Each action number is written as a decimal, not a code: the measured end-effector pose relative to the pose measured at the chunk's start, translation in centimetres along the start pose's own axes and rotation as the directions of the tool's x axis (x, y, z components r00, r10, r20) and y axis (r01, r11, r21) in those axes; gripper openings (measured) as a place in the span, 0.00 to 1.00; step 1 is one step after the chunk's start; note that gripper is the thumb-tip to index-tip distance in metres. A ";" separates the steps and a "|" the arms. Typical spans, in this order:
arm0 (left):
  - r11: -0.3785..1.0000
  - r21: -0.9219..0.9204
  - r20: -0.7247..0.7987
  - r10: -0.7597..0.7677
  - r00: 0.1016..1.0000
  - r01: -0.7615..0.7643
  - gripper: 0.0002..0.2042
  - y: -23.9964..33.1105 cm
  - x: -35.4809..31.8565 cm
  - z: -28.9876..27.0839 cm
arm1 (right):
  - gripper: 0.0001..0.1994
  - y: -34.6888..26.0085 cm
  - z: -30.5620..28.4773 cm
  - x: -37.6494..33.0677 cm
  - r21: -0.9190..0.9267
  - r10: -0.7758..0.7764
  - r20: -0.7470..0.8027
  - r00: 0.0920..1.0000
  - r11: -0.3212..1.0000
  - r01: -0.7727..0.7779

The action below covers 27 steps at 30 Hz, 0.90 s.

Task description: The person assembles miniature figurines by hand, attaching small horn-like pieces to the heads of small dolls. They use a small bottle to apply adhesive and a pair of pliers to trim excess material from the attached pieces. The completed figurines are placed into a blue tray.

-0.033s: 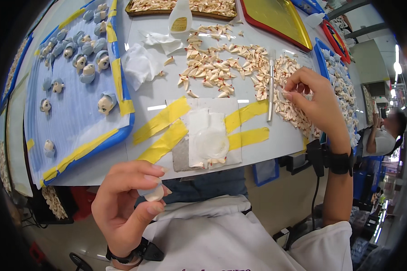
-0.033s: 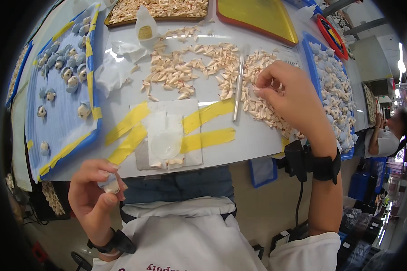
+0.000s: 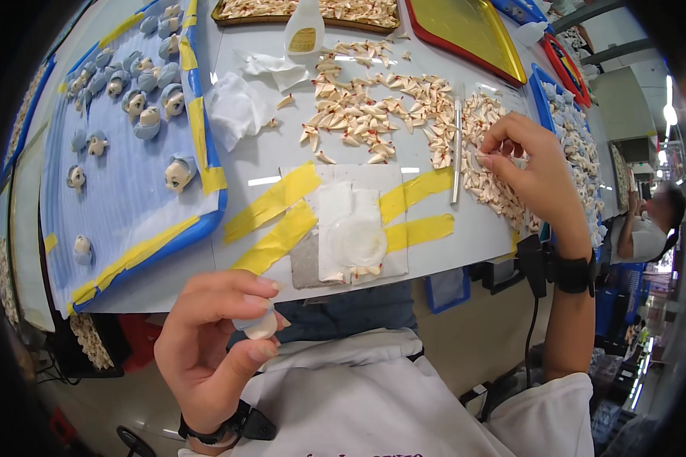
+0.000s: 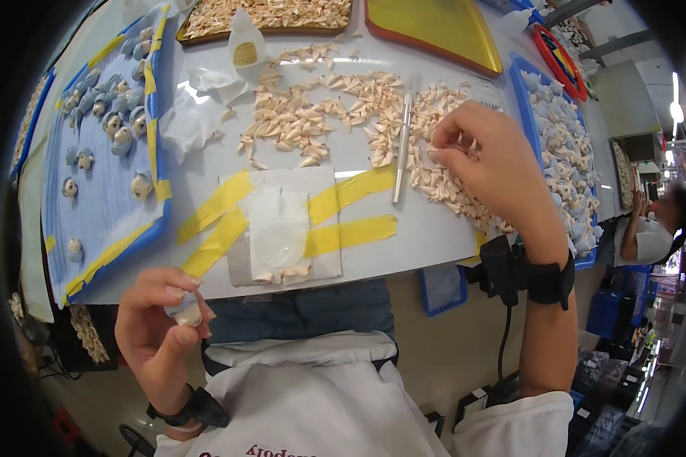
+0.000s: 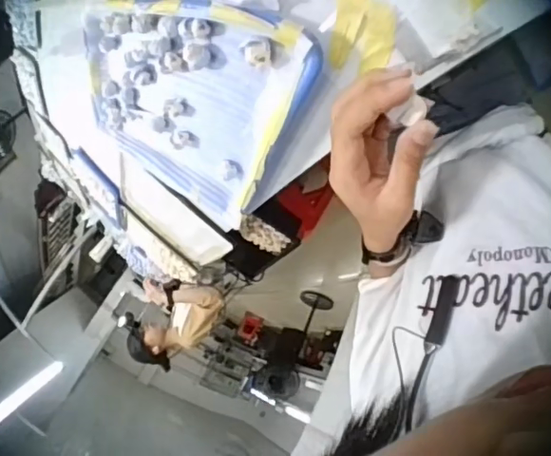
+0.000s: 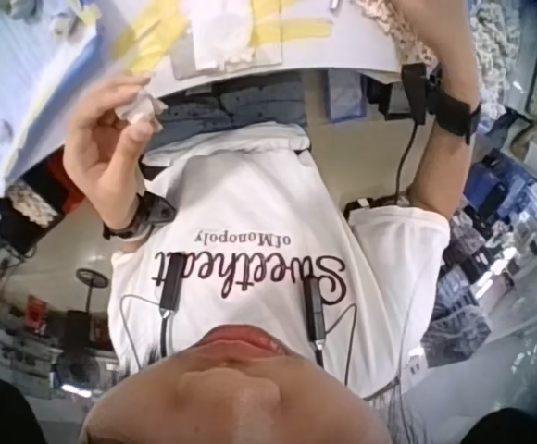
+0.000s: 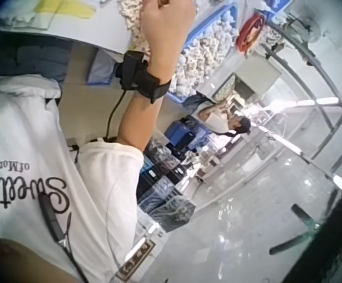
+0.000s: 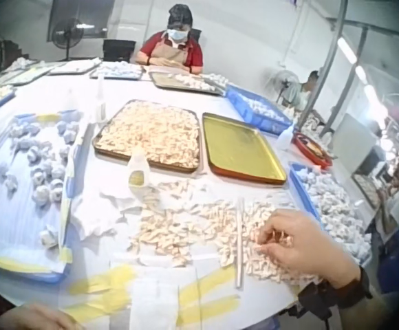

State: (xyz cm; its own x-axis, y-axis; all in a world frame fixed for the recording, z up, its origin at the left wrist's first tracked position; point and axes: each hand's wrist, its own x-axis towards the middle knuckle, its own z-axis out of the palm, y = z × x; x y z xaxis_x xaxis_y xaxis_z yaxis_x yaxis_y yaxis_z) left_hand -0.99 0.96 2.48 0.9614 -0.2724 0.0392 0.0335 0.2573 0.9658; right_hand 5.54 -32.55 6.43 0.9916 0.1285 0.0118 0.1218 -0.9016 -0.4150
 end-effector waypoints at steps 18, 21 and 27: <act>1.000 -0.006 0.035 -0.002 0.999 0.002 0.13 -0.2 0.2 -0.6 | 0.06 0.9 0.0 -0.8 -0.029 -0.071 -0.140 0.988 0.997 0.068; 1.000 -0.002 0.034 0.002 0.999 -0.002 0.13 -0.2 0.2 -0.6 | 0.06 -0.6 0.1 -0.4 -0.028 -0.029 -0.074 0.997 0.999 0.027; 1.000 0.008 0.027 0.002 1.000 -0.002 0.13 -0.2 0.2 -0.8 | 0.05 -0.4 -0.1 -0.3 -0.047 0.093 0.001 0.996 0.995 -0.093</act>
State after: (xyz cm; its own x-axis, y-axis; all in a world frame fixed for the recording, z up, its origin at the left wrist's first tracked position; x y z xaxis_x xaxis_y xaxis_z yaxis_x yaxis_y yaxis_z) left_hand -0.61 1.59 2.07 0.9538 -0.2964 0.0481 0.0291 0.2509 0.9676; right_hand 5.18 -32.28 6.70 0.9986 0.0447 -0.0271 0.0314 -0.9281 -0.3711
